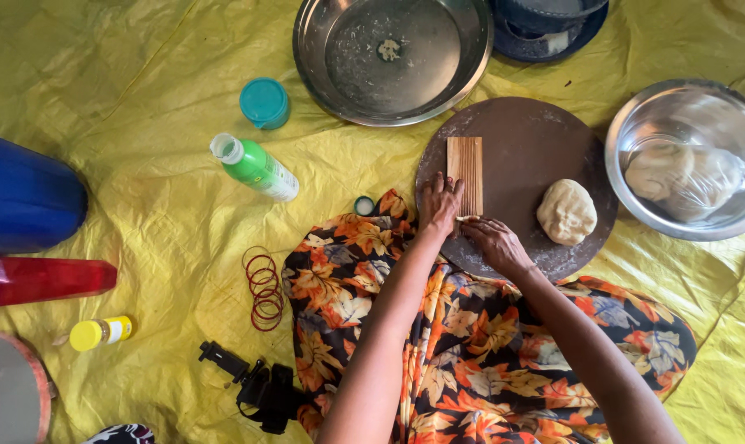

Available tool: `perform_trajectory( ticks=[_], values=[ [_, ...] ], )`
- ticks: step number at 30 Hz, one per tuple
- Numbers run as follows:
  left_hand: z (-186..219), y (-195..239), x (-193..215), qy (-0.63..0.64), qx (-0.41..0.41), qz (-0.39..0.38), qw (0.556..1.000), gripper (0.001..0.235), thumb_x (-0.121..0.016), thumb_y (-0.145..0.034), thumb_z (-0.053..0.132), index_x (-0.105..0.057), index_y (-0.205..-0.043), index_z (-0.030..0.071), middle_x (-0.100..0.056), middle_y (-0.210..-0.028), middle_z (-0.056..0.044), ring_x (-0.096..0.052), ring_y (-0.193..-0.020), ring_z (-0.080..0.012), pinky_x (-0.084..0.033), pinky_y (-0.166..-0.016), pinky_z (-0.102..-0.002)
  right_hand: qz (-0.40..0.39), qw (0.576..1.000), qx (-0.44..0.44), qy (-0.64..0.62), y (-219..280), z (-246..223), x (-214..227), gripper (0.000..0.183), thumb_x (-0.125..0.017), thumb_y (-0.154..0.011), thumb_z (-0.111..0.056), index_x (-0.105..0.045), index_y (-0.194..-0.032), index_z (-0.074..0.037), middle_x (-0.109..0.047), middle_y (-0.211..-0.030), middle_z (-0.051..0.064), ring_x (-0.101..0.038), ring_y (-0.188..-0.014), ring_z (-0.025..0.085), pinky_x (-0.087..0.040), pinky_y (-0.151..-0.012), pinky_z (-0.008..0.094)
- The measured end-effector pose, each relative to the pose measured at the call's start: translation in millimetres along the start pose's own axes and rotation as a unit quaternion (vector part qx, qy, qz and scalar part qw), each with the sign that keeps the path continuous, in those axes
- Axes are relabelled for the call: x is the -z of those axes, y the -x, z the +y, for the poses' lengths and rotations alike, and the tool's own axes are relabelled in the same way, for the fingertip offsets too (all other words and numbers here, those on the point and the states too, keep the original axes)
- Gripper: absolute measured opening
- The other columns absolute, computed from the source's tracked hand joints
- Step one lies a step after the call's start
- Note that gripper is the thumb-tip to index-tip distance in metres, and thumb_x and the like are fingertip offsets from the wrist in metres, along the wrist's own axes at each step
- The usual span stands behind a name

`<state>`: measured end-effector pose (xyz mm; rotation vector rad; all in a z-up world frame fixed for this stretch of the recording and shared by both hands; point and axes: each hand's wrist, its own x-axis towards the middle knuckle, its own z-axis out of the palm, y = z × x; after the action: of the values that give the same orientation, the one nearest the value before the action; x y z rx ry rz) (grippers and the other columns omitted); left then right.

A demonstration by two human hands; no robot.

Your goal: The person sits on a yellow tarp and repeatedly pinches off small pieces of dough from a larger lump. They roll each piece into a ball between their palms and place it on a wooden board. The person continues this process, accumulating a row of dough balls.

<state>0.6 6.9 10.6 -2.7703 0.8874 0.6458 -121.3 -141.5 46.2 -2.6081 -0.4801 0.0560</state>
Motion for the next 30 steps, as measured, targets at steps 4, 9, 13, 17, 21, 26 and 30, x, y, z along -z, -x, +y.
perform_trajectory(
  ticks=[4, 9, 13, 17, 21, 26, 30],
  values=[
    [3.7, -1.2, -7.2, -0.019, 0.018, 0.065, 0.998, 0.096, -0.064, -0.087, -0.001, -0.007, -0.162, 0.017, -0.061, -0.136, -0.02, -0.03, -0.147, -0.0358, -0.024, -0.119, -0.057, -0.034, 0.989, -0.123, -0.079, 5.8, -12.7, 8.0, 0.055, -0.059, -0.081, 0.006, -0.068, -0.133, -0.012, -0.072, -0.124, 0.011, -0.067, -0.118, 0.03, -0.051, -0.108, 0.042],
    [5.6, -6.4, -8.5, -0.002, 0.009, -0.021, 1.0, 0.094, -0.06, -0.095, -0.003, -0.005, -0.168, 0.018, -0.072, -0.123, -0.018, -0.025, -0.156, -0.0348, -0.02, -0.127, -0.057, 0.083, 0.972, -0.207, -0.076, 8.4, 0.1, 23.5, 0.045, -0.063, -0.085, -0.001, -0.066, -0.128, -0.01, -0.063, -0.137, 0.014, -0.061, -0.126, 0.032, -0.052, -0.107, 0.043],
    [3.5, 1.8, -9.0, 0.01, 0.007, 0.051, 0.999, 0.093, -0.063, -0.09, 0.0, -0.008, -0.163, 0.017, -0.066, -0.13, -0.017, -0.025, -0.153, -0.0374, -0.019, -0.125, -0.059, 0.046, 0.996, -0.068, 0.025, 5.9, -2.2, 7.9, 0.062, -0.06, -0.086, -0.001, -0.051, -0.147, -0.002, -0.049, -0.156, 0.018, -0.047, -0.142, 0.033, -0.035, -0.121, 0.049],
    [5.1, -6.7, -9.5, -0.022, -0.009, -0.043, 0.999, 0.103, -0.068, -0.087, 0.004, -0.004, -0.167, 0.015, -0.066, -0.128, -0.02, -0.026, -0.153, -0.0373, -0.022, -0.124, -0.055, -0.057, 0.985, 0.05, 0.155, 6.6, -6.6, -14.1, 0.061, -0.054, -0.096, -0.009, -0.039, -0.154, -0.003, -0.037, -0.163, 0.016, -0.031, -0.152, 0.027, -0.021, -0.125, 0.048],
    [4.2, -15.5, -31.9, 0.022, -0.016, 0.065, 0.997, 0.105, -0.077, -0.076, 0.001, -0.014, -0.16, 0.016, -0.059, -0.136, -0.02, -0.032, -0.149, -0.0382, -0.031, -0.117, -0.054, -0.119, 0.982, 0.063, 0.132, 23.6, 0.0, -14.7, 0.069, -0.056, -0.094, -0.026, -0.033, -0.157, -0.006, -0.03, -0.165, 0.013, -0.023, -0.155, 0.025, -0.017, -0.127, 0.047],
    [-2.2, -24.2, -29.8, 0.023, -0.068, -0.016, 0.997, 0.099, -0.074, -0.087, 0.0, -0.017, -0.167, 0.015, -0.07, -0.121, -0.018, -0.034, -0.154, -0.0348, -0.03, -0.127, -0.054, -0.158, 0.977, 0.037, 0.141, 18.2, -3.3, 1.7, 0.091, -0.059, -0.087, -0.053, -0.026, -0.158, -0.006, -0.023, -0.167, 0.013, -0.018, -0.156, 0.024, -0.013, -0.126, 0.05],
    [-10.3, -8.7, -10.8, 0.011, -0.065, -0.001, 0.998, 0.109, -0.083, -0.079, 0.015, -0.013, -0.163, 0.013, -0.061, -0.128, -0.024, -0.028, -0.152, -0.038, -0.026, -0.124, -0.056, -0.175, 0.972, -0.022, 0.153, -8.8, -12.4, -0.1, 0.109, -0.06, -0.081, -0.071, -0.02, -0.158, -0.005, -0.018, -0.167, 0.014, -0.013, -0.155, 0.025, -0.007, -0.124, 0.056]
  ],
)
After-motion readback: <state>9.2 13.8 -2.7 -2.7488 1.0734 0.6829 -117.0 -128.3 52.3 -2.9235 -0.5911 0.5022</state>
